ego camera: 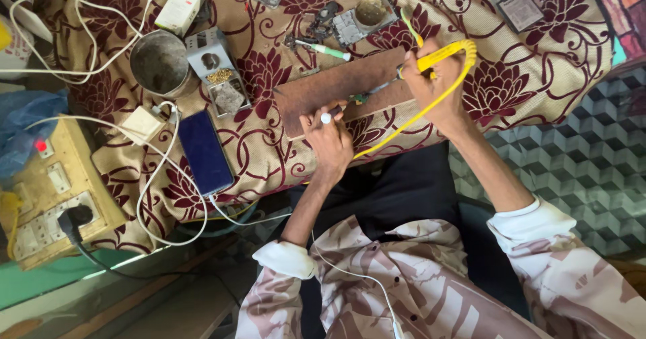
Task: The person uses a soldering iron and solder wire to apply solder to a small green circuit board held on a wooden board. The person repeatedly heats the board and feeds solder, maintaining a steady hand throughout the process.
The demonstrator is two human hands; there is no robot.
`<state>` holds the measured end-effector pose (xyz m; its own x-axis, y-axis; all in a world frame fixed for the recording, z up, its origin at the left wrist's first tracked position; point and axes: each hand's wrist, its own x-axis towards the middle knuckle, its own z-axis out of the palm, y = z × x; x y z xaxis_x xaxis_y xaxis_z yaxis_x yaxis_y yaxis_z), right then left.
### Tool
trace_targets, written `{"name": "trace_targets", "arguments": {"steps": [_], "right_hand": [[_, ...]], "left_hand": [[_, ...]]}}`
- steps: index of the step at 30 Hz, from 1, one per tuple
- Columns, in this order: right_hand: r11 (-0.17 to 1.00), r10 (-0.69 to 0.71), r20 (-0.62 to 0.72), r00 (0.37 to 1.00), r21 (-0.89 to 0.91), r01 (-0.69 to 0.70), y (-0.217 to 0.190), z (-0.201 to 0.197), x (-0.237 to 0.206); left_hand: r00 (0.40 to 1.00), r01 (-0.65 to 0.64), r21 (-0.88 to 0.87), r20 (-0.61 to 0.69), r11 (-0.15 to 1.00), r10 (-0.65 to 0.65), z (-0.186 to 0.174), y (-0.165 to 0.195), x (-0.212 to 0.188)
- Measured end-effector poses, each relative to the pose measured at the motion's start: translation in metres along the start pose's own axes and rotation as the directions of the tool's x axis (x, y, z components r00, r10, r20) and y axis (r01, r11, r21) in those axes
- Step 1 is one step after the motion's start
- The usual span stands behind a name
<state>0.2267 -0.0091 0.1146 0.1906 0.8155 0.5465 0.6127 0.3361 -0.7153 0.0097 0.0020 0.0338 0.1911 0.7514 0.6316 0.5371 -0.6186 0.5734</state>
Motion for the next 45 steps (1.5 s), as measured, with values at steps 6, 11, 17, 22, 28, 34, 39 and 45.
{"name": "trace_targets", "arguments": {"steps": [6,11,17,22,28,34,39,45], "right_hand": [[0.995,-0.018,0.154,0.988,-0.094,0.032,-0.006,-0.009,0.002],[0.983,-0.127,0.149,0.981,-0.115,0.144,-0.011,-0.008,-0.007],[0.97,-0.152,0.15,0.977,-0.168,0.177,-0.006,-0.004,-0.011],[0.998,-0.035,0.09,0.995,-0.054,0.04,0.007,0.013,-0.019],[0.961,-0.238,-0.056,0.97,-0.161,0.227,0.003,0.026,-0.017],[0.955,-0.204,-0.078,0.976,-0.236,0.18,-0.01,0.031,-0.003],[0.943,-0.217,-0.171,0.961,-0.292,0.161,-0.009,0.031,0.001],[0.975,-0.168,-0.139,0.976,-0.169,0.144,-0.002,0.023,-0.009]], "left_hand": [[0.999,-0.034,-0.121,-0.025,0.992,0.031,-0.004,0.0,0.0],[1.0,-0.027,-0.061,0.004,0.998,0.027,-0.005,0.002,0.0],[1.0,-0.019,-0.067,0.005,0.998,0.019,-0.004,0.003,0.001],[1.0,0.0,-0.044,0.021,0.999,0.0,-0.003,0.002,0.001],[1.0,-0.021,-0.033,0.008,0.999,0.022,-0.002,0.001,0.001],[1.0,-0.024,-0.049,0.007,0.998,0.024,-0.002,0.0,0.001],[1.0,-0.011,-0.075,0.007,0.997,0.012,-0.003,0.001,0.001],[0.999,0.035,-0.052,0.024,0.998,-0.034,-0.001,0.001,0.001]]}}
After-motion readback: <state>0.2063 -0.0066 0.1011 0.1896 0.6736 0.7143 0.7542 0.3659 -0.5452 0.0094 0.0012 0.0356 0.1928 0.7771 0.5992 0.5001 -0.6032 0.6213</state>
